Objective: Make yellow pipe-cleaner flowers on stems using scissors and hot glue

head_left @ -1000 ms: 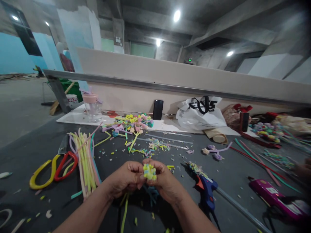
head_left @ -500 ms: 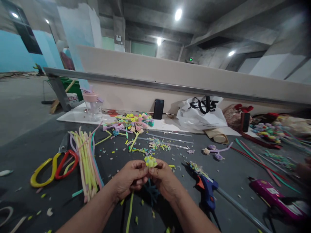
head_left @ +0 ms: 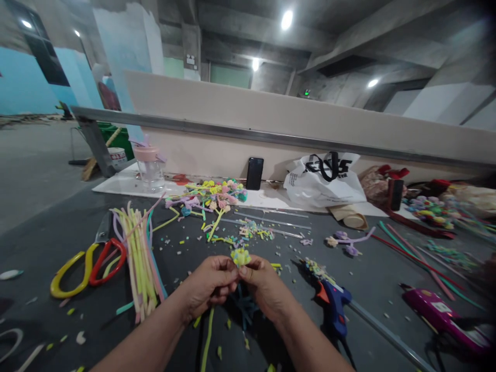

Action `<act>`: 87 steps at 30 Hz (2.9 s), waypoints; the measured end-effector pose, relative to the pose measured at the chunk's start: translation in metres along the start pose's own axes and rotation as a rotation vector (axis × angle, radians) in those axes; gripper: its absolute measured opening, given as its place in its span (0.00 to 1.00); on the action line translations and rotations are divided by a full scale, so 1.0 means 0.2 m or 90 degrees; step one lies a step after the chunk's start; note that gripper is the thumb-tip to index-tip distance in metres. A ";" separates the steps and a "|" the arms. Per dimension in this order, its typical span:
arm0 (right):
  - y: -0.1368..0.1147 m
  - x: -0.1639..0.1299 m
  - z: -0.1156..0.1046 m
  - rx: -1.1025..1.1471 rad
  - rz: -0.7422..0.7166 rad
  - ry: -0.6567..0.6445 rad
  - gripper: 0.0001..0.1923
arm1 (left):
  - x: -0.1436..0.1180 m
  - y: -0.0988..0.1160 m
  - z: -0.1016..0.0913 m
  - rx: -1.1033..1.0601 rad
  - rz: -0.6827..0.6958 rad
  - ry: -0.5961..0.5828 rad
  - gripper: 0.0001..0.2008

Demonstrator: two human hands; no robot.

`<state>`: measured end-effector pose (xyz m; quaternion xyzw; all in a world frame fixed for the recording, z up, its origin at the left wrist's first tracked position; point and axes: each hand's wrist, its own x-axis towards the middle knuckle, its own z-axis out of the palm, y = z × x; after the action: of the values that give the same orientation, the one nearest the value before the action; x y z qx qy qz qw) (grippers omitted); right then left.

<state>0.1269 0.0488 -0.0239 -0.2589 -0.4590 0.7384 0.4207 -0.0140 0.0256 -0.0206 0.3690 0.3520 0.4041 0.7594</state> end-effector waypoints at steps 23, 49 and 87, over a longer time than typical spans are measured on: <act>-0.06 0.02 -0.04 0.120 -0.084 0.105 0.11 | 0.02 0.05 0.00 -0.073 0.158 0.057 0.21; -0.03 0.04 -0.06 0.071 -0.135 0.205 0.15 | 0.17 0.25 0.13 0.258 0.283 0.336 0.17; -0.02 0.01 0.05 -0.211 -0.085 0.241 0.08 | 0.09 0.00 0.05 0.268 0.247 0.290 0.11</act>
<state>0.1188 0.0468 -0.0160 -0.4268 -0.5033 0.5620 0.4987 0.0022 0.0375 -0.0200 0.4773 0.5110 0.5315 0.4780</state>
